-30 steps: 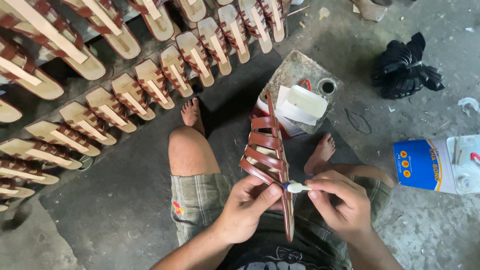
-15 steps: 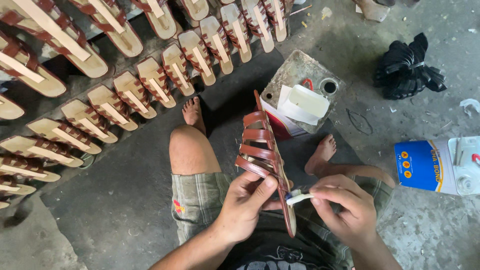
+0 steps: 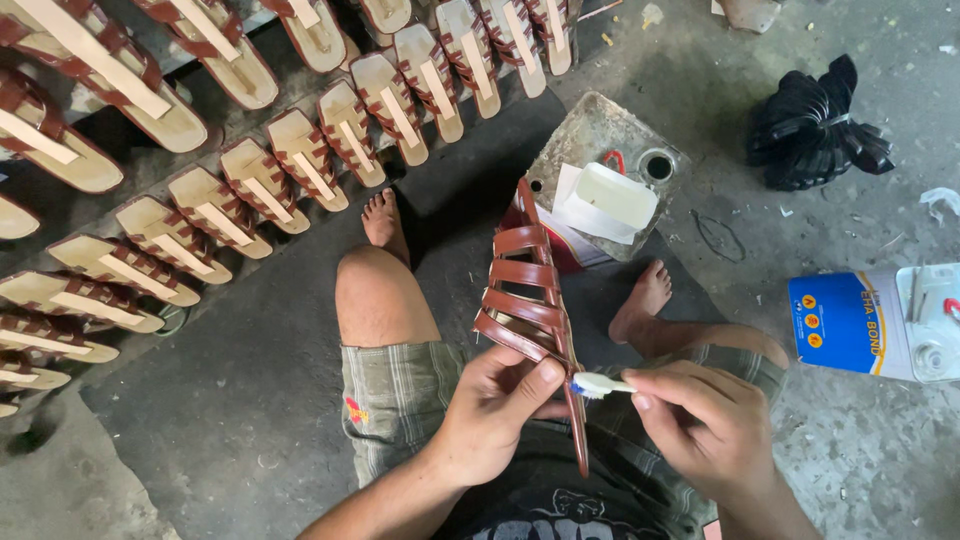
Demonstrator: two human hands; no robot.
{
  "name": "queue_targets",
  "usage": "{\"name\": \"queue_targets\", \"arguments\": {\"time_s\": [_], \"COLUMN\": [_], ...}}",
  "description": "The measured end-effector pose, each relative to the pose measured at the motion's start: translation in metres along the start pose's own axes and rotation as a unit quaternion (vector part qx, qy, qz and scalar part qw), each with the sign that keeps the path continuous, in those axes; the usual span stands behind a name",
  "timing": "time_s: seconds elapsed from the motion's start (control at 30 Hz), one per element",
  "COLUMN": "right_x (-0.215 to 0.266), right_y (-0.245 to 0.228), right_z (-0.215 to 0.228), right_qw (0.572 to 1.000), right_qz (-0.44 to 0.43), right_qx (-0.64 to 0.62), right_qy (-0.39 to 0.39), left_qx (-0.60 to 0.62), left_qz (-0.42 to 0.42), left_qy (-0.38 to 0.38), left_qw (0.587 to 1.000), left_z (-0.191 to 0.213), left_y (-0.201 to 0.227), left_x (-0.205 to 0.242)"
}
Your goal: The person sits on the floor and applies glue to the edges of brown leather sandals using a toothbrush. They repeatedly dip the brush into a container of glue and spread it along the seams of the sandal straps and sole. Finished sandals are placed on a nearby rack.
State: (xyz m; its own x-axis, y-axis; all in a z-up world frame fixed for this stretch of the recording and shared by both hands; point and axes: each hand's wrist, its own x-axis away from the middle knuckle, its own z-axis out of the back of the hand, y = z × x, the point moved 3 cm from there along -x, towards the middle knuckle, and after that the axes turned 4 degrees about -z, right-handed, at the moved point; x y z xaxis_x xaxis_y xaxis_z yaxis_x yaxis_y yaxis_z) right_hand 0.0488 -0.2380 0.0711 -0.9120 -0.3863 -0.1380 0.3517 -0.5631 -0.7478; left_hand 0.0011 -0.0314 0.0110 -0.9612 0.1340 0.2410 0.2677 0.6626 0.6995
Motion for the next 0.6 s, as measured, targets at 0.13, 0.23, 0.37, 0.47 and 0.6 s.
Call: {"name": "queue_targets", "arguments": {"time_s": [0.13, 0.23, 0.37, 0.47, 0.6], "right_x": [-0.002, 0.0, 0.007, 0.01, 0.01], "right_y": [0.007, 0.007, 0.004, 0.008, 0.01], "right_z": [-0.003, -0.007, -0.006, -0.007, -0.01], "right_qw": [0.999, 0.998, 0.998, 0.995, 0.997], "right_qz": [-0.007, 0.007, 0.037, 0.019, 0.027], "right_qx": [-0.027, -0.055, -0.059, -0.097, -0.077], "right_qy": [0.021, 0.018, -0.006, 0.033, 0.004], "left_qx": [0.011, 0.013, 0.036, 0.019, 0.039], "left_qz": [0.004, 0.009, 0.016, 0.013, 0.006], "left_qy": [-0.038, -0.017, 0.009, -0.004, -0.002], "left_qw": [0.999, 1.0, 0.999, 1.0, 0.999], "left_z": [-0.003, -0.003, 0.0, -0.001, -0.004], "left_y": [0.001, 0.002, 0.005, 0.005, 0.005], "left_x": [0.003, 0.002, 0.0, 0.001, 0.001]}}
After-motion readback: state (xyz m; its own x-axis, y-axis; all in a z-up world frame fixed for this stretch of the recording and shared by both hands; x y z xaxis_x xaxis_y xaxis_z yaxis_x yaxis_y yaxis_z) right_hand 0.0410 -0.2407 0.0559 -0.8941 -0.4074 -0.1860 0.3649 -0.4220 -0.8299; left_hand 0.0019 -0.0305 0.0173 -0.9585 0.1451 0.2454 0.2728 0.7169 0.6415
